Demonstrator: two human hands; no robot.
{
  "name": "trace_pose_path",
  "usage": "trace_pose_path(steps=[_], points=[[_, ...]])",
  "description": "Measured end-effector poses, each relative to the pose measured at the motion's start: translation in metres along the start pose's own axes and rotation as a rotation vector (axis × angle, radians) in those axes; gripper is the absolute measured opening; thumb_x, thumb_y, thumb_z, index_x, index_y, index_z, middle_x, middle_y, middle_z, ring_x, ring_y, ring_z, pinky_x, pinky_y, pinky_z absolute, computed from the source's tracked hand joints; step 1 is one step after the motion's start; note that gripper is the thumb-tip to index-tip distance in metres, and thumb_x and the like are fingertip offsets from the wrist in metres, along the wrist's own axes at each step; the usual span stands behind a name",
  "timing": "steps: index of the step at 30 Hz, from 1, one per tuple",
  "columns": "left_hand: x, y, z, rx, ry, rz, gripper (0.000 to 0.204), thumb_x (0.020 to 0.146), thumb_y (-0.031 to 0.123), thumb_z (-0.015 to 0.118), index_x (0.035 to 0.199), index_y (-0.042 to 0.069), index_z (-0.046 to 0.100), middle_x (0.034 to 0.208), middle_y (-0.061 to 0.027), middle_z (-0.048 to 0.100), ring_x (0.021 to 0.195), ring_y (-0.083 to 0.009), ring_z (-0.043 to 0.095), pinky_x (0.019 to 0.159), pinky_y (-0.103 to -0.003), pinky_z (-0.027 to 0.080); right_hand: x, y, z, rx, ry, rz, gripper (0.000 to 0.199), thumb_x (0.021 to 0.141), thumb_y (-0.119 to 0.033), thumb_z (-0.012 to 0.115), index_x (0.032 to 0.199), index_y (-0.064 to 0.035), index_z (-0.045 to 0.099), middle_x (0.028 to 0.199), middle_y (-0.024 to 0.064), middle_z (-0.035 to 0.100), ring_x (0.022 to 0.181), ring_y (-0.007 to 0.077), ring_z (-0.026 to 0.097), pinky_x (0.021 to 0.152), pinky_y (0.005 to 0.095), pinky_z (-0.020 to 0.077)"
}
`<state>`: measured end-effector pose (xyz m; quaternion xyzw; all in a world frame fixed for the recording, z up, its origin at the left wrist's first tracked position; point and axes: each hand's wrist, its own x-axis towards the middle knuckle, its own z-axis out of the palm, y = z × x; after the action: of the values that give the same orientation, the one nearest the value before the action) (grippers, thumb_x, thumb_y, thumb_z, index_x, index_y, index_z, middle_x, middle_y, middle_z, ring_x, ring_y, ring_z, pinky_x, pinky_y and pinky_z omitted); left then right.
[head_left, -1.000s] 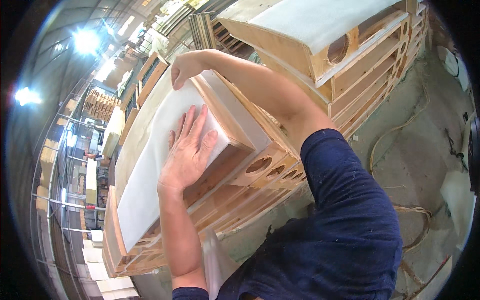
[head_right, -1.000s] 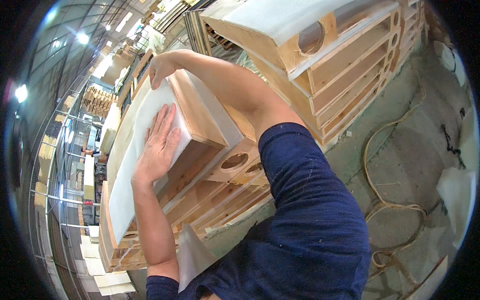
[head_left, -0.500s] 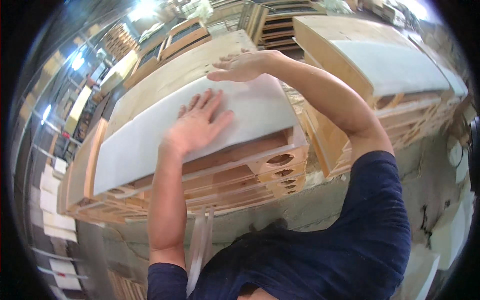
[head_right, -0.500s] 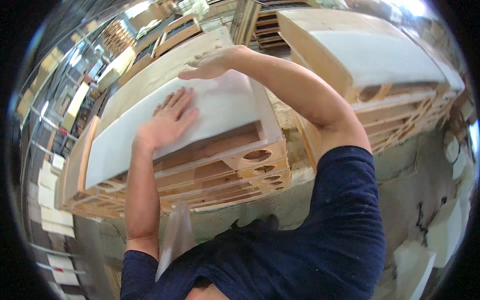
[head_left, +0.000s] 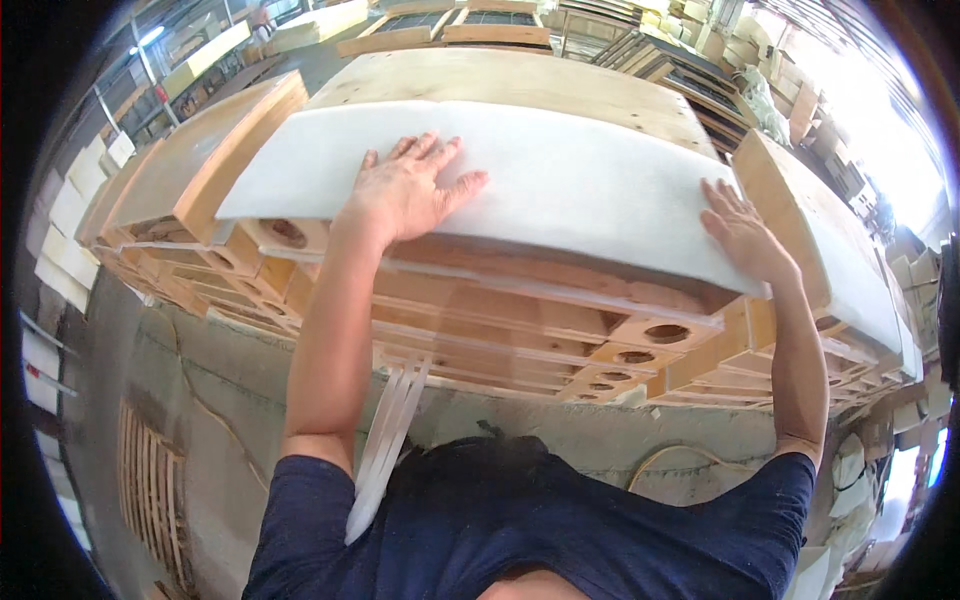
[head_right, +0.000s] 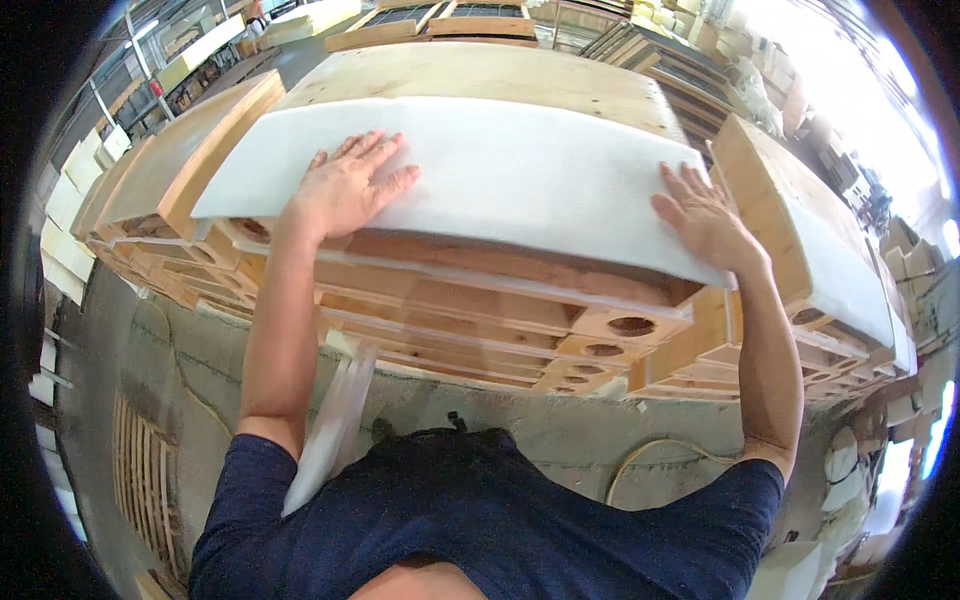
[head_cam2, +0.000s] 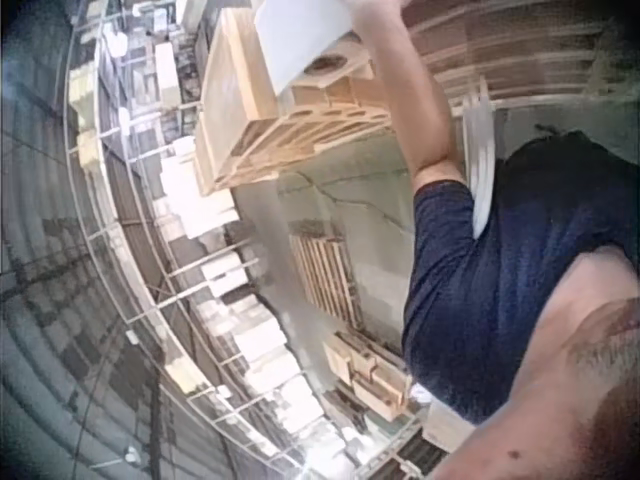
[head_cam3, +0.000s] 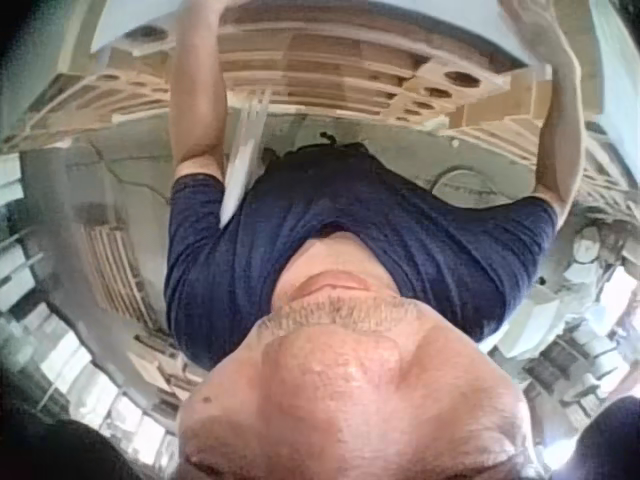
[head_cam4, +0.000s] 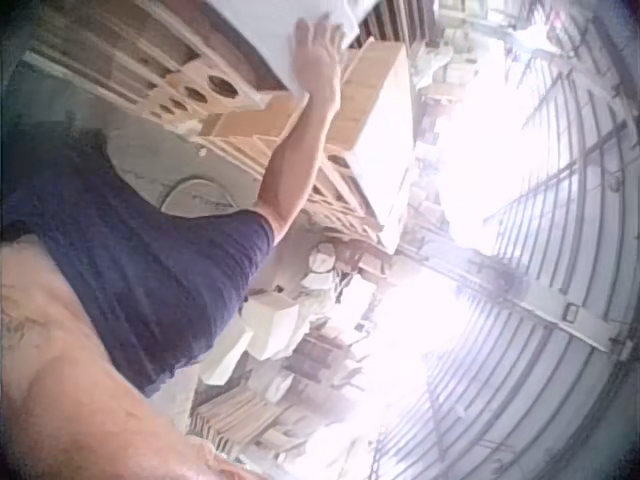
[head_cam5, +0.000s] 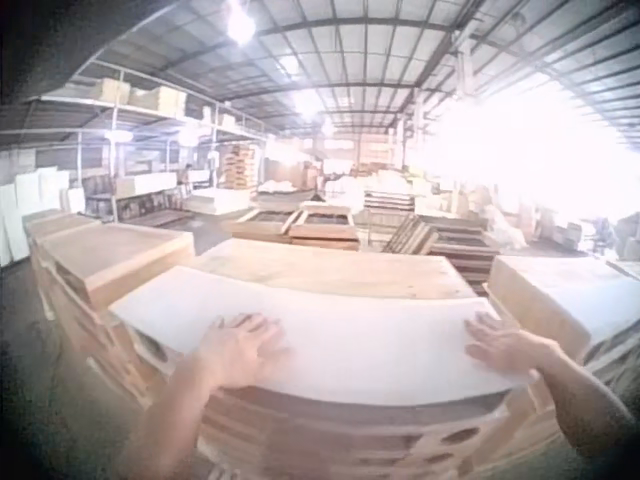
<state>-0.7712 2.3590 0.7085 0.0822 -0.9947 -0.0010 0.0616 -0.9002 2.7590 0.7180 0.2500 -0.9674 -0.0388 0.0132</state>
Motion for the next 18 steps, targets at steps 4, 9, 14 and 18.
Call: trace_pose_path(steps=[4, 9, 14, 18], points=[[-0.009, -0.084, 0.01, 0.026, 0.041, -0.121, 0.075, 0.087, 0.074, 0.027, 0.146, 0.028, 0.03, 0.153, -0.0029, 0.026, 0.142, -0.0236, 0.022, 0.116, -0.049, 0.015, -0.007, -0.118, -0.007, 0.001, 0.035, 0.173, 0.08, 0.089, -0.071, 0.019, 0.149, -0.0184, 0.023, 0.153, 0.0213, 0.017, 0.142, 0.038, 0.012, 0.115, 0.0501, 0.0084], [-0.011, -0.202, 0.021, -0.154, 0.145, 0.036, 0.072, 0.089, 0.066, 0.034, 0.141, 0.018, 0.041, 0.149, -0.0087, 0.034, 0.138, -0.0295, 0.03, 0.112, -0.05, 0.022, 0.035, -0.287, -0.002, 0.022, 0.199, -0.127, 0.075, 0.092, -0.067, 0.024, 0.139, -0.012, 0.042, 0.137, 0.0183, 0.047, 0.129, 0.0369, 0.042, 0.106, 0.055, 0.0296], [-0.018, -0.257, 0.048, -0.123, 0.354, 0.072, 0.055, 0.093, 0.051, 0.042, 0.133, 0.014, 0.052, 0.139, -0.0114, 0.047, 0.133, -0.0293, 0.037, 0.108, -0.044, 0.029, 0.054, -0.487, -0.014, 0.206, 0.286, -0.152, 0.08, 0.087, -0.068, 0.032, 0.14, -0.0087, 0.042, 0.145, 0.0221, 0.035, 0.137, 0.0382, 0.028, 0.11, 0.0596, 0.0116], [-0.024, -0.253, 0.056, -0.204, 0.545, 0.105, 0.048, 0.095, 0.044, 0.044, 0.129, 0.013, 0.056, 0.134, -0.0151, 0.051, 0.129, -0.0309, 0.041, 0.105, -0.044, 0.032, 0.072, -0.479, 0.004, 0.343, 0.367, -0.123, 0.082, 0.086, -0.069, 0.032, 0.143, -0.0092, 0.037, 0.147, 0.0222, 0.032, 0.14, 0.038, 0.023, 0.112, 0.0591, 0.0036]])
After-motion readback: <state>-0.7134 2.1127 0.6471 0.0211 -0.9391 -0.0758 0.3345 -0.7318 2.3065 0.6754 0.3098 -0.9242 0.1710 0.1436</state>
